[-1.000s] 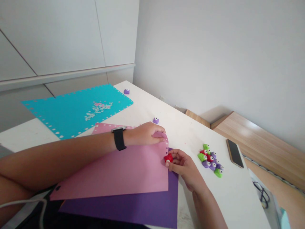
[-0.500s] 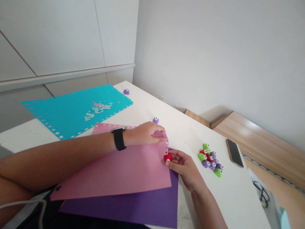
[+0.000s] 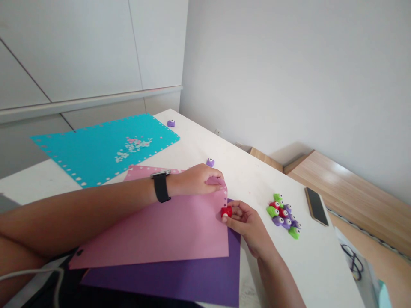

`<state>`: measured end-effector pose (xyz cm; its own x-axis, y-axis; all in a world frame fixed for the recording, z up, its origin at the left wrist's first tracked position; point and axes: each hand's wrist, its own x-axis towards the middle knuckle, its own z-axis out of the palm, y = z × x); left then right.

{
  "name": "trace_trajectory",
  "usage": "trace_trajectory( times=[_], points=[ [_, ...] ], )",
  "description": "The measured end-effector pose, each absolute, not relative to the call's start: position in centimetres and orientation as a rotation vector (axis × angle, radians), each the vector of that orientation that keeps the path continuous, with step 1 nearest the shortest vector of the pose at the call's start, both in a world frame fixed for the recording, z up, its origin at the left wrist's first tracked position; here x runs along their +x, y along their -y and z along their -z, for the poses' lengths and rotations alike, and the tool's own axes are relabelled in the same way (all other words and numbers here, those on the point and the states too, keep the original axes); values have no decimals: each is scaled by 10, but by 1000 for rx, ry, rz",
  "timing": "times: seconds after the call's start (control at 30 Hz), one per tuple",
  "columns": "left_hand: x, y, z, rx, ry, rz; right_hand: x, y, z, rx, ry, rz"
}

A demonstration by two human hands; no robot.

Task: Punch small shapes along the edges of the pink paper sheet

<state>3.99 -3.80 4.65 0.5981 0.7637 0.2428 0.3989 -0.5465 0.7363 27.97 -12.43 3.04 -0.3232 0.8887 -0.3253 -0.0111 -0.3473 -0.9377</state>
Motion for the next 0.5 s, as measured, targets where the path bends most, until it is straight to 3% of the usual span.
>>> trace_trajectory(
  times=[0.5],
  points=[
    [41, 40, -47, 2218, -908, -737, 280, 123, -23, -1225, 1299, -1721]
  ],
)
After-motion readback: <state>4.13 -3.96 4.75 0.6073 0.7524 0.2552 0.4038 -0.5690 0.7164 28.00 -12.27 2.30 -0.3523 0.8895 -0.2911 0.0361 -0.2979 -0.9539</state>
